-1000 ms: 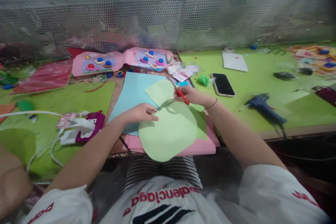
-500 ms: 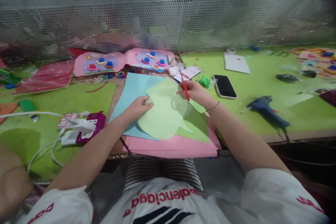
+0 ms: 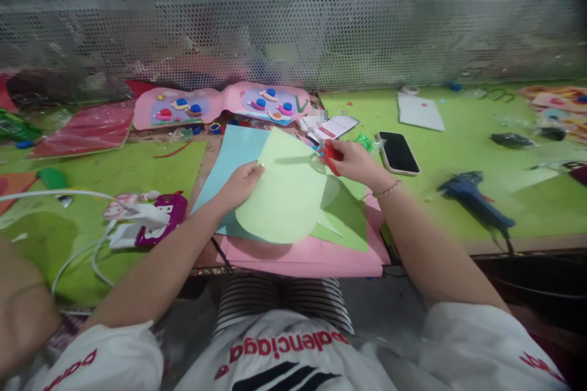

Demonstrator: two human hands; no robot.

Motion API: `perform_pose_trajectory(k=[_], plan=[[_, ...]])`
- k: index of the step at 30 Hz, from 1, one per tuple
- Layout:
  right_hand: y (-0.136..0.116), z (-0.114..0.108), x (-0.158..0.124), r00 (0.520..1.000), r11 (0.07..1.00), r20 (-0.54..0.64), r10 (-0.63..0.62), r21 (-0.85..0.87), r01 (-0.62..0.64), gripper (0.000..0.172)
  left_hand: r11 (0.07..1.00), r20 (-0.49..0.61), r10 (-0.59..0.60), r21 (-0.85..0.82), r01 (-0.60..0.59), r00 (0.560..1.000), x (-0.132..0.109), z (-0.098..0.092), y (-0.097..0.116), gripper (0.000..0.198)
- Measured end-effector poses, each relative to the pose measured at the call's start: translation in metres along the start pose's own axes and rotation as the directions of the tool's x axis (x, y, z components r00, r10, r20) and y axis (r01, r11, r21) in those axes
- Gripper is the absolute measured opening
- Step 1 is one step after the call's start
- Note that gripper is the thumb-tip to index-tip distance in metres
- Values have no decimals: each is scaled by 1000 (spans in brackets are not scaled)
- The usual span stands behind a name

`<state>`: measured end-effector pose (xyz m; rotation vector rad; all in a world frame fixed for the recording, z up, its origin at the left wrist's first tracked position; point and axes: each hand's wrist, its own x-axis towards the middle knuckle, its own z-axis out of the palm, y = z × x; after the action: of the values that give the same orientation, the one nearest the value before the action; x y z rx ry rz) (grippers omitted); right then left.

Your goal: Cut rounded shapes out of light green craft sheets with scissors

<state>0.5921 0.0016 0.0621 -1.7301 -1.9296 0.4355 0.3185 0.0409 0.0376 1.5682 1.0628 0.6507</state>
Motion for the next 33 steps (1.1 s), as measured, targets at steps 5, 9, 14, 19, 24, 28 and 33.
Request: perform_pose_trajectory(k=[5, 9, 14, 19, 24, 28, 33], plan=[[5, -12, -2, 995, 984, 91, -36, -171, 51, 34, 976, -20, 112, 191, -106, 994, 1, -7, 1, 37], [3, -14, -4, 989, 955, 139, -56, -282, 93, 37, 946, 46, 125, 297, -133, 991, -1, -10, 5, 34], [4, -13, -4, 966, 941, 246, -77, -302, 152, 32, 939, 193, 23, 332, -88, 981, -4, -10, 11, 28], [5, -11, -3, 935, 966, 334, -118, -181, 186, 29, 954, 185, 17, 290, -71, 983, -2, -9, 6, 23], [3, -13, -4, 921, 972, 366, -136, -132, 196, 36, 970, 204, -13, 242, -38, 979, -1, -8, 3, 28], [3, -14, -4, 903, 977, 410, -128, -106, 187, 42, 953, 206, -60, 302, -5, 977, -1, -8, 4, 32], [6, -14, -2, 893, 978, 437, -103, -118, 170, 43, 947, 211, -65, 321, -7, 975, -1, -7, 5, 30]])
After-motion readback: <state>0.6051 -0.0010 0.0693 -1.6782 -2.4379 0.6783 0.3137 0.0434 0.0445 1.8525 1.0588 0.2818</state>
